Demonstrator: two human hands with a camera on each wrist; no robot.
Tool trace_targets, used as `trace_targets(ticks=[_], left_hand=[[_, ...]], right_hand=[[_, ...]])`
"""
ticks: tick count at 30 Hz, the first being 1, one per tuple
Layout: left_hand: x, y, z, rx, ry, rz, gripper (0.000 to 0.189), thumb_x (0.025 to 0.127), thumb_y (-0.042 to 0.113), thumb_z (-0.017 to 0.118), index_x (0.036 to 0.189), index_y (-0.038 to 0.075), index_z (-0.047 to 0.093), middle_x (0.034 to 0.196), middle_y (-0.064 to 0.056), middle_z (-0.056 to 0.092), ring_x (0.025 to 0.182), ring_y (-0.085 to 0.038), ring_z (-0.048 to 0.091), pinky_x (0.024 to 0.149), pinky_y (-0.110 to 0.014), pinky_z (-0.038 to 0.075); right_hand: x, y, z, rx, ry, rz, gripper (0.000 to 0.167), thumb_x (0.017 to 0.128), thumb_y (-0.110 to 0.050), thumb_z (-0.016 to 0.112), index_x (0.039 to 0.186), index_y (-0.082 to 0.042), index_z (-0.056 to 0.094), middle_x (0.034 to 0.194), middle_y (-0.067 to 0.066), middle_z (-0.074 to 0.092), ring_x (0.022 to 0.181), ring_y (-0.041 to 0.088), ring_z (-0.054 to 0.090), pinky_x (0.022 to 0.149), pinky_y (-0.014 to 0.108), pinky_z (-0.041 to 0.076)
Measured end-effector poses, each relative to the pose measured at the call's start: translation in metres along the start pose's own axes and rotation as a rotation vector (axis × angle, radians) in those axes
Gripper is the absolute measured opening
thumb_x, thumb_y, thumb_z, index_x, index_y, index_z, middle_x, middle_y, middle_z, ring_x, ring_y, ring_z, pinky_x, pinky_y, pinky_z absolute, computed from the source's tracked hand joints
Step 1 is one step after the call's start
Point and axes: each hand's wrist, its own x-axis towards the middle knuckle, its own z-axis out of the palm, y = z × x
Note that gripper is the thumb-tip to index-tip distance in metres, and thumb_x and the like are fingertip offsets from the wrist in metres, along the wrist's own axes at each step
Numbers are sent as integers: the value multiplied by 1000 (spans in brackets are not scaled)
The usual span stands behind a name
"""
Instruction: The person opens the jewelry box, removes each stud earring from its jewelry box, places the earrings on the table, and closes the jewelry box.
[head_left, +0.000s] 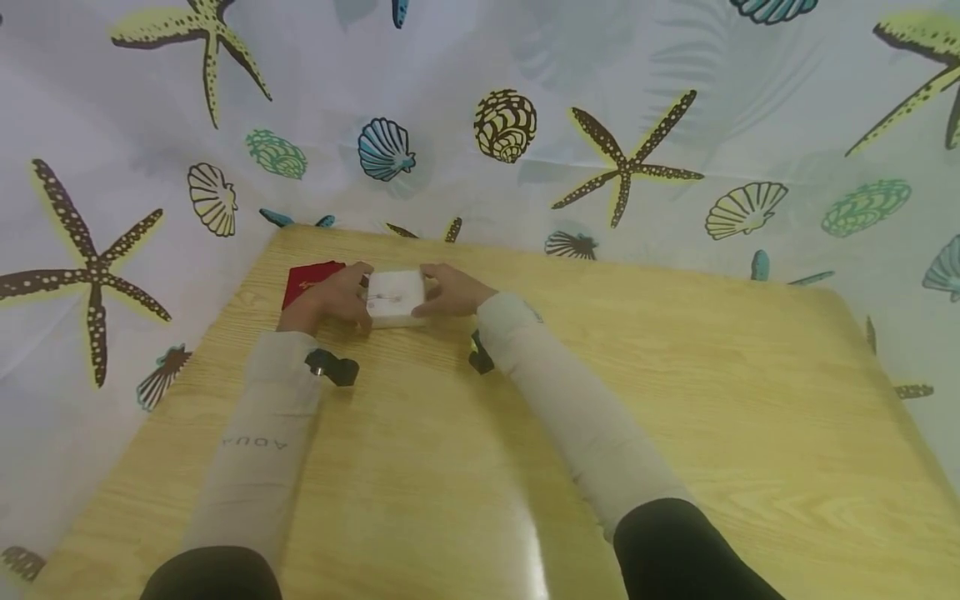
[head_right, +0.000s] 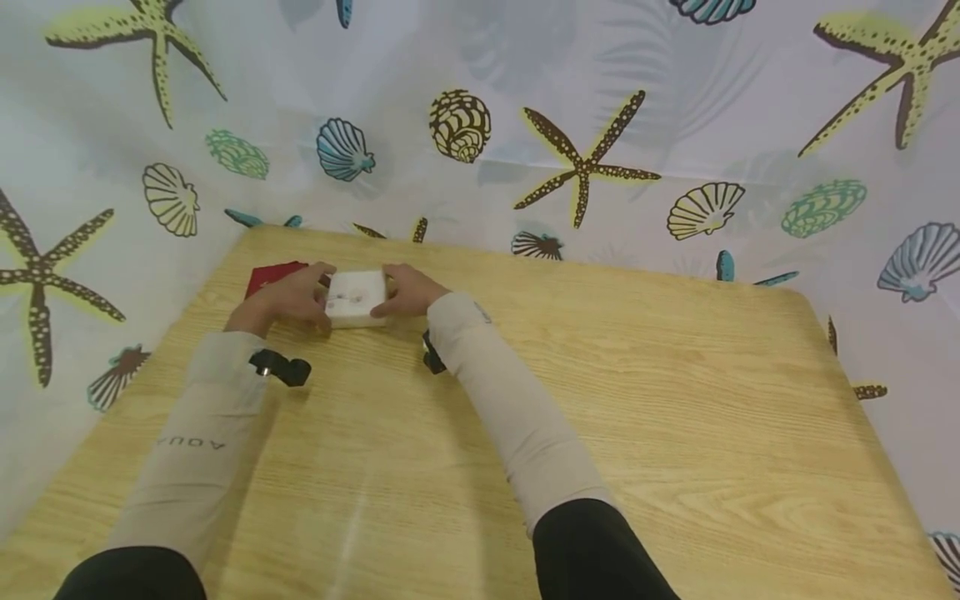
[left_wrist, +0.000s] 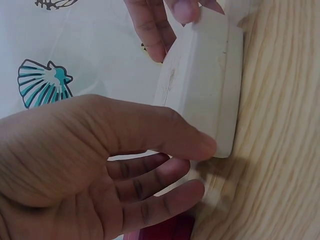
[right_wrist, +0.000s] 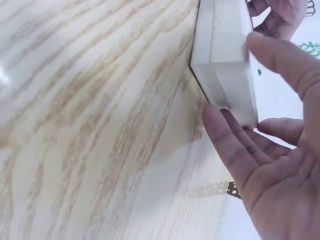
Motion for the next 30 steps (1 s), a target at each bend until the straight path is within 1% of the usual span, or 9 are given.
trace_targets(ticks=[4,8,10,15,17,21,24,27,30], left_hand=[[3,0,2,-15,-12,1,102,72,4,79,154,1,18,155,-24,32,128,-39,47,102,-46,51],[5,0,4,-24,-21,16,101,74,4,79,154,0,17,155,-24,32,128,-39,47,98,-43,54],[5,1,5,-27,-21,22,99,75,5,79,153,1,19,154,-24,33,128,-38,48,97,-42,54],[3,2,9,-68,-23,51,97,75,4,79,152,0,21,152,-24,34,126,-39,50,94,-41,55],[3,4,12,-98,-22,62,97,75,2,79,152,1,21,152,-24,34,126,-39,51,91,-40,57],[1,9,21,-164,-30,88,97,74,-1,77,152,-1,19,152,-26,32,127,-42,51,82,-38,60],[-1,14,28,-194,-38,100,98,74,-1,77,152,-2,17,152,-27,31,128,-44,51,78,-40,60],[-1,20,34,-200,-44,103,98,74,-2,76,152,-2,18,153,-28,30,129,-45,50,77,-40,61],[-2,28,39,-183,-46,108,96,74,-2,75,151,-3,19,152,-27,31,128,-44,50,75,-39,61]], right_hand=[[-3,3,0,2,2,12,85,91,-21,74,157,-5,24,164,15,27,136,30,53,118,39,36],[-6,5,0,18,0,28,86,91,-20,74,158,-5,22,164,15,26,132,30,56,116,38,39],[-7,7,0,15,3,26,85,90,-19,74,157,-5,24,164,15,27,131,29,57,116,38,39],[-14,11,0,8,14,10,81,90,-19,74,156,-6,28,163,16,29,130,29,58,116,38,40],[-19,14,0,9,16,2,80,90,-19,74,155,-5,29,162,16,29,129,29,59,114,38,41],[-30,20,-1,22,17,-2,83,91,-18,73,156,-2,24,163,17,26,129,30,59,112,37,44],[-37,26,-1,45,18,-11,85,90,-17,74,157,-3,23,164,17,25,129,31,59,109,37,47],[-44,33,-1,60,22,-13,84,90,-15,74,157,-4,24,163,18,25,127,31,60,107,36,48],[-51,38,-2,60,26,-6,85,90,-16,74,157,-3,23,163,19,25,127,31,61,106,36,49]])
